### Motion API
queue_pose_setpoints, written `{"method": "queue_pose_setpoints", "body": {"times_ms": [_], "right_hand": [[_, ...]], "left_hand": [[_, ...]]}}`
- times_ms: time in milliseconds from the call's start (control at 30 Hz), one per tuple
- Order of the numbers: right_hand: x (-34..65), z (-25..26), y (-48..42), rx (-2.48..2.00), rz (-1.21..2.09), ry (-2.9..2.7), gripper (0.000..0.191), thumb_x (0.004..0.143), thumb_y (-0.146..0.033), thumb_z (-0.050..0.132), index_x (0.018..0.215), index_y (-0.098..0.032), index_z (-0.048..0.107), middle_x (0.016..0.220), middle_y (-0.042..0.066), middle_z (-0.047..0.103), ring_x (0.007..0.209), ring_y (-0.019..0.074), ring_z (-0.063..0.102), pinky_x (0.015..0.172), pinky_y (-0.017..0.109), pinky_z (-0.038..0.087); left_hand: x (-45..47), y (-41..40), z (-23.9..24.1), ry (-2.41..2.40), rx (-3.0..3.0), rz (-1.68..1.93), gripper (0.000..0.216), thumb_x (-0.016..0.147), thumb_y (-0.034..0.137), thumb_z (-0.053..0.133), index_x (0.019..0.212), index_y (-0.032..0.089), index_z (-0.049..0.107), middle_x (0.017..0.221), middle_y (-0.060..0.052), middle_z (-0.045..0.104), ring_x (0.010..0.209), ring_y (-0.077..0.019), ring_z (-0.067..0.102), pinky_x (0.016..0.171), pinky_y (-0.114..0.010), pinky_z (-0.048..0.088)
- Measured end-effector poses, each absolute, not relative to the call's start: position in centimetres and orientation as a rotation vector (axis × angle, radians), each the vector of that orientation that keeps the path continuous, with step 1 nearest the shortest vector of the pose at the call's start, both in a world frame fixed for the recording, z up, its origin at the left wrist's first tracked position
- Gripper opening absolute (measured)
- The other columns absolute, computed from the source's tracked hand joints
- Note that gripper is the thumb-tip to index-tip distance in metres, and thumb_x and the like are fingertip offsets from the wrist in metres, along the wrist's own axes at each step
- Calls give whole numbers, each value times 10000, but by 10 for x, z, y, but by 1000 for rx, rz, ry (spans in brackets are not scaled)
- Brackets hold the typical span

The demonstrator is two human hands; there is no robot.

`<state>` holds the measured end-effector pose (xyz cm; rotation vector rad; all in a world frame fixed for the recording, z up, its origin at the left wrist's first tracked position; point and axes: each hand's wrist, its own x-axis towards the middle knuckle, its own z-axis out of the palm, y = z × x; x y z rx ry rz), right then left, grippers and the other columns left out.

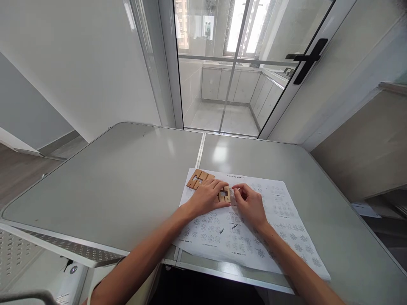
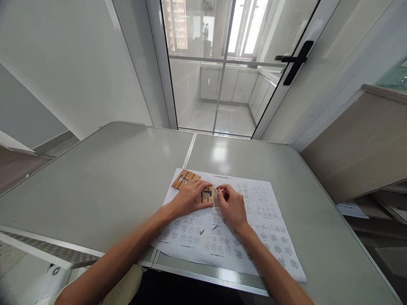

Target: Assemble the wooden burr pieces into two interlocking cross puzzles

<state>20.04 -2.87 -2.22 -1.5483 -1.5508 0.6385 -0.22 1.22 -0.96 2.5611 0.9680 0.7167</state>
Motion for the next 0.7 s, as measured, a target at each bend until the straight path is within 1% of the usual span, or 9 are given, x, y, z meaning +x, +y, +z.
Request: {"method": "queue_pose_setpoints", "body": {"times_ms": [167,300,400,533,633,700], "right_hand": [[200,-20,-30,-1526,647,-1575,279,981,-433,550,938,-206,707,646,-23,614,583,164,533,608,287,398],[199,-19,-30,-1515,649,-1592,272,987,-425,542,928,-210,698,641,-27,600,576,161,525,599,286,396],[199,-18,-30,-1487,672,-1620,272,997,-420,530,940,-211,694,637,-29,586,566,158,517,578,284,392],[197,-18,-32,-1428,696,-1662,256,1003,-403,526,949,-210,686,653,-26,596,562,153,521,568,277,406],[195,-19,-33,-1387,720,-1676,237,1005,-391,531,965,-212,682,695,-15,633,580,154,544,570,275,427],[194,-20,-33,-1365,727,-1684,226,1004,-385,539,977,-212,682,724,-7,650,592,155,554,574,278,440]], "left_hand": [[-3,11,-8,950,2603,677,608,898,500,755,1375,217,507,1317,-119,651,1274,-327,574,1087,-492,476],[-8,13,-6,980,2645,702,663,879,555,737,1391,213,492,1340,-134,618,1305,-348,537,1118,-516,438],[-15,18,-2,995,2677,715,691,821,616,761,1325,201,536,1323,-146,607,1314,-366,515,1122,-534,418],[-25,24,3,995,2717,705,673,759,676,780,1198,202,592,1292,-147,603,1322,-371,493,1128,-538,393],[-29,26,5,994,2736,682,620,755,680,779,1123,210,611,1290,-144,598,1319,-365,486,1135,-534,384],[-30,27,5,996,2740,679,590,765,664,781,1112,217,615,1291,-139,599,1320,-360,483,1134,-531,386]]}}
